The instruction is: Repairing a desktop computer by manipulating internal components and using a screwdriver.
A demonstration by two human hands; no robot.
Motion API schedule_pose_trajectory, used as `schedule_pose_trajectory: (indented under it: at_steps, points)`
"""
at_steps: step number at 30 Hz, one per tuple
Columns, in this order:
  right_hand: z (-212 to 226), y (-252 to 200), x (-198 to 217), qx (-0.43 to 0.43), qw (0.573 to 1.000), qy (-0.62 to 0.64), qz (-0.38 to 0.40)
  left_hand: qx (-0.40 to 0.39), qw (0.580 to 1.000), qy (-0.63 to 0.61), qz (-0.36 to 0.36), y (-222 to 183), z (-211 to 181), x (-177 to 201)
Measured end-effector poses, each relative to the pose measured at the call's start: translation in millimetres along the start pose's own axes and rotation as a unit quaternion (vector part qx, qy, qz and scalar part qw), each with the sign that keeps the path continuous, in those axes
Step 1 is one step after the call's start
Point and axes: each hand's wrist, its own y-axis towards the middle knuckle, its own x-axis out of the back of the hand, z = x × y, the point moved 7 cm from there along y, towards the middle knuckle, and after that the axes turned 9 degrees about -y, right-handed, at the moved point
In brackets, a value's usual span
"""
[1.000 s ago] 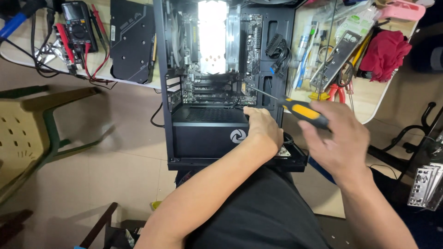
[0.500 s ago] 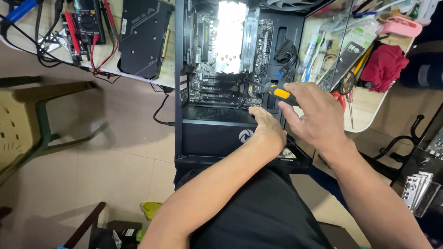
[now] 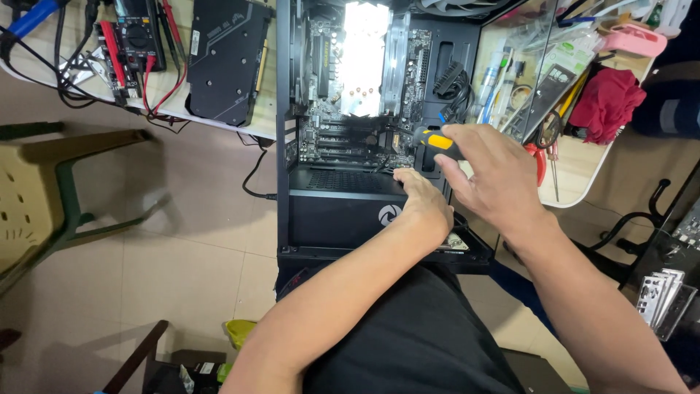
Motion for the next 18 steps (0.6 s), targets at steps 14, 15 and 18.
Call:
schedule_pose_trajectory:
  at_steps: [14,15,18]
  points:
    - [36.0,50.5,-33.5,0.134,0.978,-0.016,0.160,-0.141,0.974,-0.070,-0.161,-39.0,4.1,26.1]
    - [37.3,49.2,-35.4,0.136,0.978,-0.017,0.158,-0.154,0.968,-0.077,-0.181,-44.5,5.1,29.6]
    - [44.4,50.7,-24.7,0.129,0.982,-0.104,0.093,-0.191,0.947,-0.099,-0.239,-64.8,11.1,38.2]
